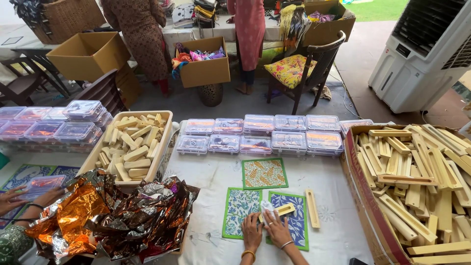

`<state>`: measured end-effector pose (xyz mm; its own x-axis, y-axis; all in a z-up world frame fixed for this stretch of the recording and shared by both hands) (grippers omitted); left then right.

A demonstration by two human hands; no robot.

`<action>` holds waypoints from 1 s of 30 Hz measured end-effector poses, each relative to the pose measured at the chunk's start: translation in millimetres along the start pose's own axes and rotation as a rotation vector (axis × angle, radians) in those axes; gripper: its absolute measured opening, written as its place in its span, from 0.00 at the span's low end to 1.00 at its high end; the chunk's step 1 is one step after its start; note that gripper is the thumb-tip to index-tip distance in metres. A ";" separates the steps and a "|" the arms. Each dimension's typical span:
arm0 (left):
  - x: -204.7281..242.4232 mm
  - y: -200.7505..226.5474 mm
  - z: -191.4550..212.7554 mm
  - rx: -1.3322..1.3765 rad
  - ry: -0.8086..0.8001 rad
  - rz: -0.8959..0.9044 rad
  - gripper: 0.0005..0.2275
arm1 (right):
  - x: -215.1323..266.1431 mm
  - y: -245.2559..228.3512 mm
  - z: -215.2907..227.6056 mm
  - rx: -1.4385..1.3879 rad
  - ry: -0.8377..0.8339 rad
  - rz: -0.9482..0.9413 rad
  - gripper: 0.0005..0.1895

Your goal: The person wipes small, rectangular wooden pieces with a white cloth. They pick up the pieces from a large cardboard box, clean them individually, and place them on a patterned mat on the table. The workspace includes several plastic containers and foil-wrapped items.

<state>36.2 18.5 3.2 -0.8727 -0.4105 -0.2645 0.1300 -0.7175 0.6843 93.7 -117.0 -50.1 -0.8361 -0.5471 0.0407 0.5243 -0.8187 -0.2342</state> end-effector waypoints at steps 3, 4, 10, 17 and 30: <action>-1.5 4.3 0.3 0.021 -0.037 0.038 0.19 | -3.8 43.8 0.6 0.029 0.098 0.011 0.33; -2.0 3.0 -1.2 0.021 -0.033 0.036 0.19 | -5.4 48.9 4.4 0.029 0.101 0.013 0.33; -7.5 0.4 -3.7 0.024 -0.039 0.045 0.19 | -18.0 33.7 3.5 0.200 0.063 -0.244 0.37; -0.4 0.1 -2.1 0.014 -0.004 0.004 0.21 | -3.7 22.6 -4.7 0.053 0.160 0.069 0.33; 3.4 -2.1 -5.6 -0.005 0.000 -0.017 0.19 | -4.3 -15.9 -12.1 -0.078 0.572 0.001 0.29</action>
<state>35.6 15.5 -3.0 -0.8749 -0.3980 -0.2759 0.1177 -0.7274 0.6760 87.0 -99.6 -58.3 -0.8013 -0.3482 -0.4864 0.5295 -0.7912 -0.3060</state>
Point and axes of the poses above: each hand's wrist, its own x-axis away from the middle knuckle, its own z-axis out of the back of the hand, y = z × x, the point moved 4 cm from there along -x, towards the middle knuckle, and after that the axes turned 4 degrees about y, right-handed, at the moved point
